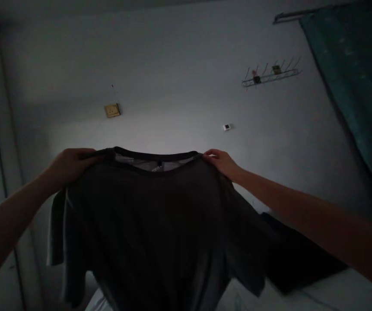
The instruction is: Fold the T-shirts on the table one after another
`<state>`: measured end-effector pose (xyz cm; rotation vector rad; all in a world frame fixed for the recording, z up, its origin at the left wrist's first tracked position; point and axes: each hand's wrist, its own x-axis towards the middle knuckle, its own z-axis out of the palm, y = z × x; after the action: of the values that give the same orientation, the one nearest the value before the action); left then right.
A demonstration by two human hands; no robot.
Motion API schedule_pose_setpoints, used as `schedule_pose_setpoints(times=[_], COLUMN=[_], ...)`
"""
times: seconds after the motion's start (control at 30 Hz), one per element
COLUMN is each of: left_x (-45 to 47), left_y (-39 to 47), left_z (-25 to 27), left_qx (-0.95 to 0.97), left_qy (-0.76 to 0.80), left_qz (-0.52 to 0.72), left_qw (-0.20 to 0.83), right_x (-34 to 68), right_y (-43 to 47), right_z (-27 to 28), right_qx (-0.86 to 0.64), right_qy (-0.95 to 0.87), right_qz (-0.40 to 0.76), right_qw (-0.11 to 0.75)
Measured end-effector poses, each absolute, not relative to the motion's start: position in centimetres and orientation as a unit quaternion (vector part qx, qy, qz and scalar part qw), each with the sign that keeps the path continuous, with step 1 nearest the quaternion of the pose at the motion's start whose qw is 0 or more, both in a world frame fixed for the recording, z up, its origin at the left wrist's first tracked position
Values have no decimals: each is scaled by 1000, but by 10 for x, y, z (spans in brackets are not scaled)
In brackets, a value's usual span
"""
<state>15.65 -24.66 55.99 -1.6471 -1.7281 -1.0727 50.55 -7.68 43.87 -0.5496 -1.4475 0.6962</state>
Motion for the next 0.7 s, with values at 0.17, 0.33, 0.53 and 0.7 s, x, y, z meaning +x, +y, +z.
schedule_pose_setpoints(times=[0.17, 0.33, 0.53, 0.7], left_x=[131, 117, 96, 83], left_y=[-239, -219, -190, -168], left_z=[512, 478, 484, 488], left_qx=[-653, -672, -738, -683], left_qy=[-626, -633, -613, -674], left_qz=[-402, -346, -217, -171], left_qw=[140, 165, 181, 223], right_x=[539, 545, 537, 519], right_y=[-71, -60, -37, -26], right_z=[444, 423, 434, 437], right_qx=[-281, -299, -416, -542], right_qy=[-785, -854, -870, -755], right_qz=[260, 282, 52, -42], right_qw=[487, 320, 257, 367])
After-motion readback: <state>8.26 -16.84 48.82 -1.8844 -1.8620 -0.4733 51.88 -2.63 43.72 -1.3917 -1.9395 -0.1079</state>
